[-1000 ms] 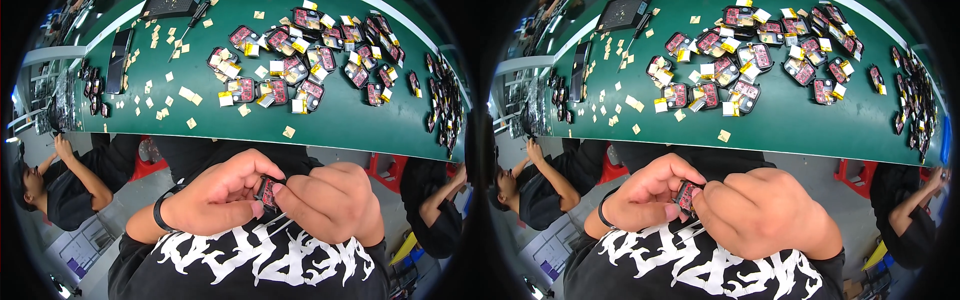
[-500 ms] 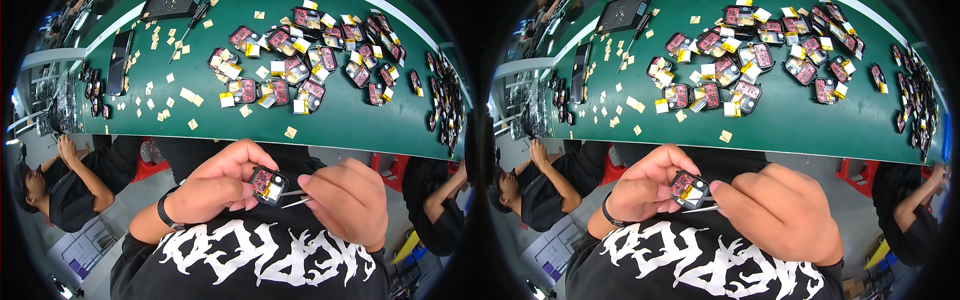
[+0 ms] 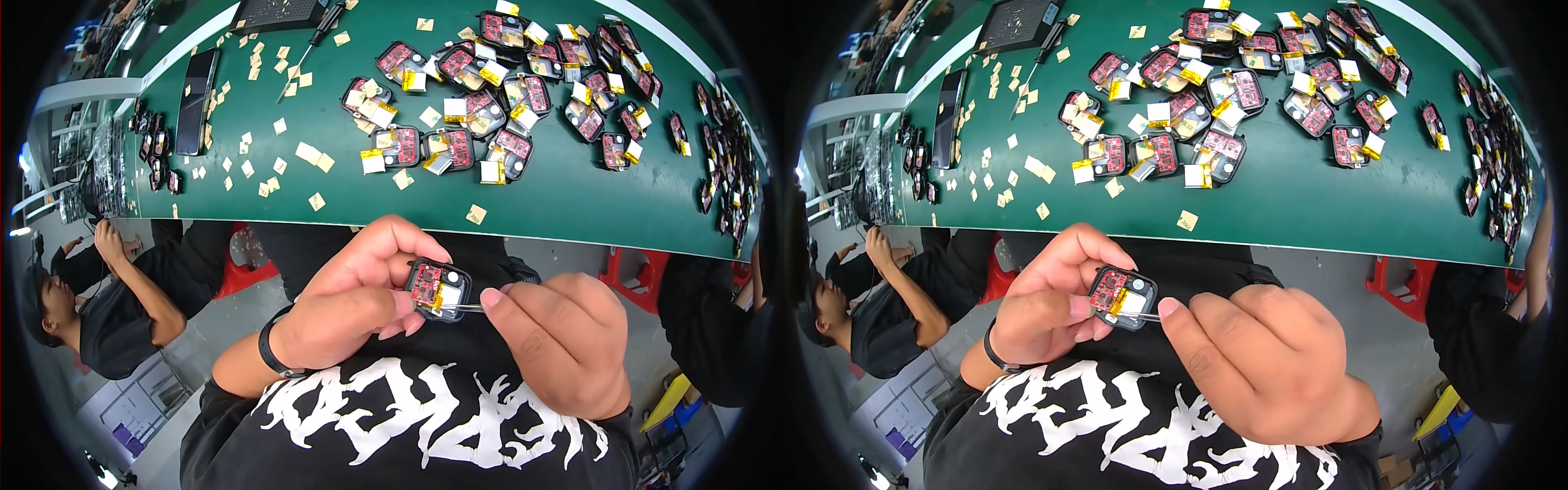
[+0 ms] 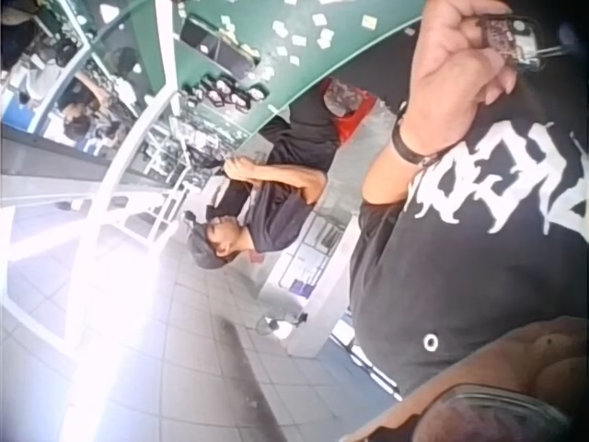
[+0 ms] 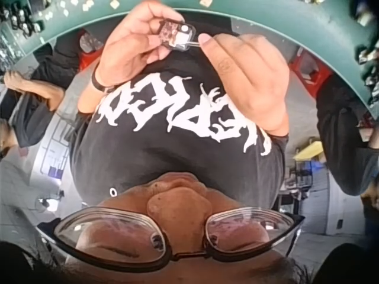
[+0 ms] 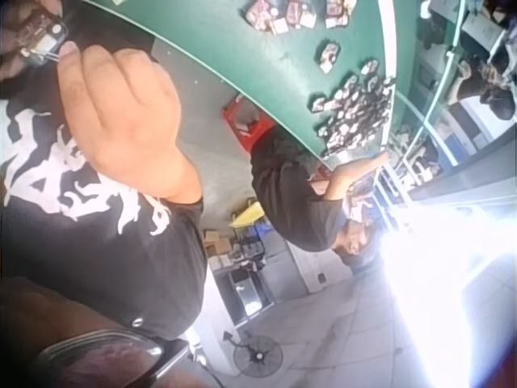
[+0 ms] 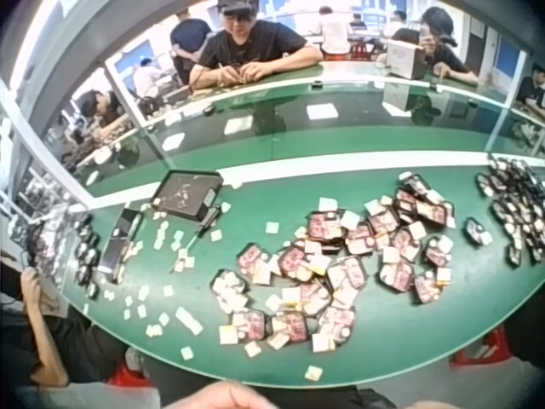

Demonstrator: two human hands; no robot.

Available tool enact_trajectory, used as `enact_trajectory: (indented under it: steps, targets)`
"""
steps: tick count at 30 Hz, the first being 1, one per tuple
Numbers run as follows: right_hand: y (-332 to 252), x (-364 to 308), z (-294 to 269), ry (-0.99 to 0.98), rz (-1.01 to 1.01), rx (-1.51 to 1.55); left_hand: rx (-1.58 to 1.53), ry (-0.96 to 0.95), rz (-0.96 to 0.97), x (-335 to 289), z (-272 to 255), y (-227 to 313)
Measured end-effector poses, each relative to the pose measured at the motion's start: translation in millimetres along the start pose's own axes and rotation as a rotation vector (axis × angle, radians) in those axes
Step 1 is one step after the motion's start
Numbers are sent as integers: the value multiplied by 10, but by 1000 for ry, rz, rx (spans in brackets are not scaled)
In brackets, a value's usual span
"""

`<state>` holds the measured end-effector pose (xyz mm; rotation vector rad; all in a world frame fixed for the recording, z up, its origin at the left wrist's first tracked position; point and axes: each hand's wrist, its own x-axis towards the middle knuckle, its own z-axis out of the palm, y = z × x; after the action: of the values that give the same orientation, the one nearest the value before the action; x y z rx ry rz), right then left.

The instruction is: Assembling small electronic components, specifically attaching a small cable or sensor to a circuit board within a small plastic casing using tweezers.

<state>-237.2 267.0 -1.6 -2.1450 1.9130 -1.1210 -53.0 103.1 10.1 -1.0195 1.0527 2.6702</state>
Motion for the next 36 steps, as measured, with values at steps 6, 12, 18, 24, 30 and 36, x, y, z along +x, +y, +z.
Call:
enact_trajectory:
  steps: [6,12,18,24,30,36]
  targets:
    - [-37,53,76,48,-50,-65,-14,15,22,-19,12,-26]
    - [-29,74,80,40,-91,-90,-17,-12,68,-13,-21,-59]
    - [-26,89,88,26,-102,-100,17,-8,78,-22,-19,-53]
    - [-47,86,69,5,-87,-86,35,5,101,-32,-19,-66]
    - [-21,112,55,-6,-128,-155,49,17,103,-25,-44,-75]
    - [-42,131,63,-10,-130,-170,24,13,75,-23,-47,-63]
